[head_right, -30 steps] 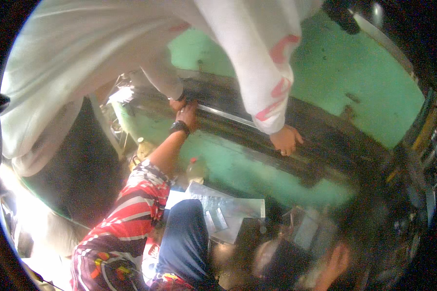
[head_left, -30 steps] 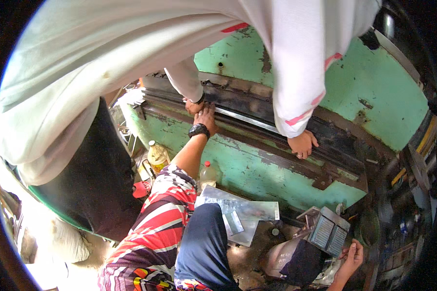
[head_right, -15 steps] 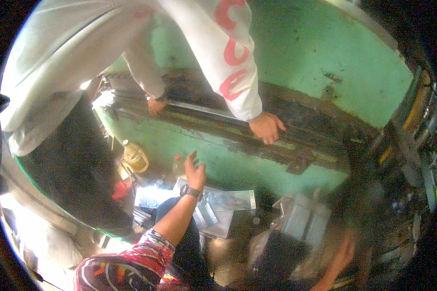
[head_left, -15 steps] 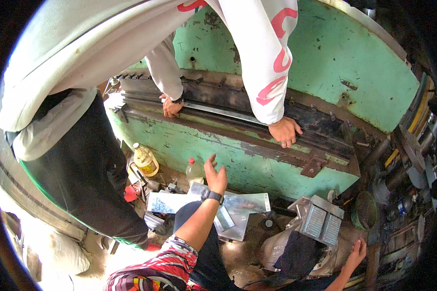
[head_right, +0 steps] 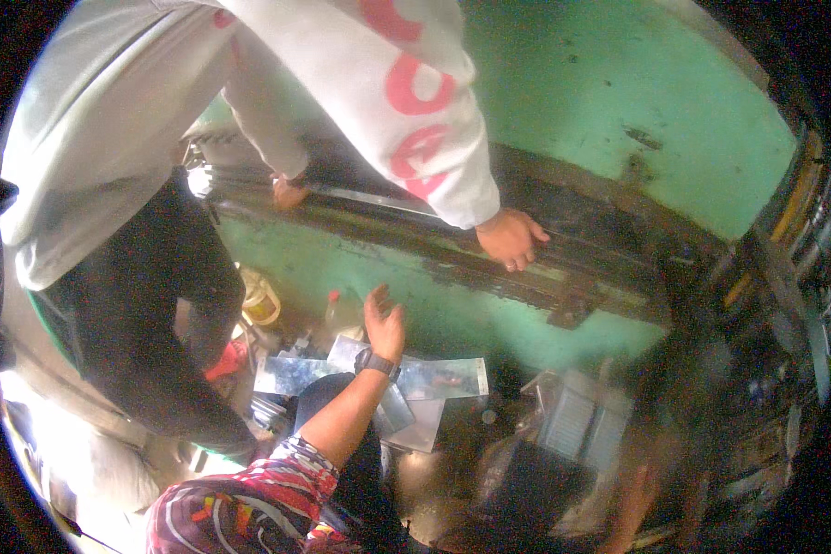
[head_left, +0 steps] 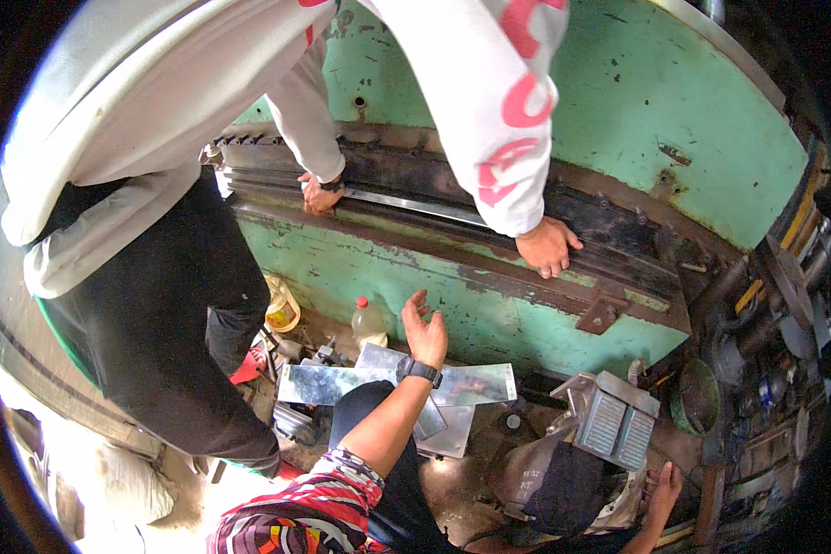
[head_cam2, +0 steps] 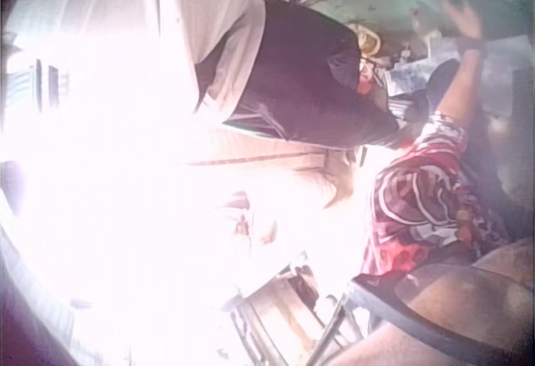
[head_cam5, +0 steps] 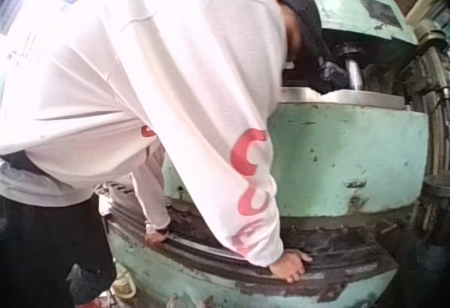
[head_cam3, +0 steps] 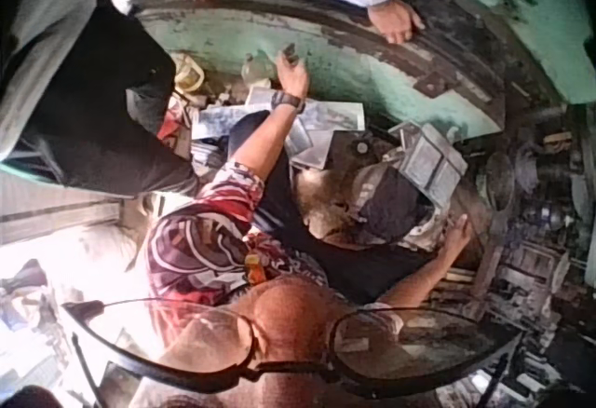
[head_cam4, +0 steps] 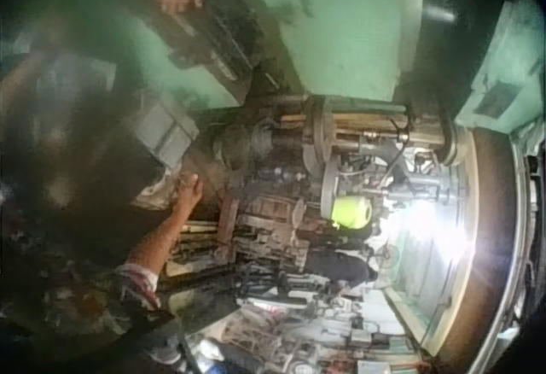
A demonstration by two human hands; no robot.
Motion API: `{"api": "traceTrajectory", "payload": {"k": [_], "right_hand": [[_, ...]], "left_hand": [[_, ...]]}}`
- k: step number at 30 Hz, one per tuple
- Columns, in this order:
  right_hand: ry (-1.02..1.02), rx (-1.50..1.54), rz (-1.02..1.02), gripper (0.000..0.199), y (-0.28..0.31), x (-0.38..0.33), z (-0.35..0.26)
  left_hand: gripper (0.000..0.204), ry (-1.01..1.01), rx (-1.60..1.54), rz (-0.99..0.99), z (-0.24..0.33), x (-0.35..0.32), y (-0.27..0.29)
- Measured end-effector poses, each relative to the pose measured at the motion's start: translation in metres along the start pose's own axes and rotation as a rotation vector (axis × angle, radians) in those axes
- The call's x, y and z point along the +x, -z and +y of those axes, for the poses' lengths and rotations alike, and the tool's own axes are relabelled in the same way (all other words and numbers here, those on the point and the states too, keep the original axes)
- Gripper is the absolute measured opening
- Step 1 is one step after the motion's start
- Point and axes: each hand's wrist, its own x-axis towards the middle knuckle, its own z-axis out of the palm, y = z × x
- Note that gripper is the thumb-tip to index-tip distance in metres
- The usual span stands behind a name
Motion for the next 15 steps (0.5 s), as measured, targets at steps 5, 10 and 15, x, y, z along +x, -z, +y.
{"api": "traceTrajectory", "payload": {"k": [5,10,15], "right_hand": [[0.087,-0.030,-0.006,0.064,-0.011,-0.007,-0.011],[0.105,-0.116,-0.005,0.061,-0.006,0.002,0.000],[0.142,-0.152,-0.013,0.061,-0.001,0.019,0.019]], "left_hand": [[0.054,0.034,-0.009,0.014,0.006,0.002,0.007],[0.052,0.064,-0.010,0.010,0.011,0.004,0.008],[0.051,0.085,-0.025,0.013,0.010,0.003,0.008]]}}
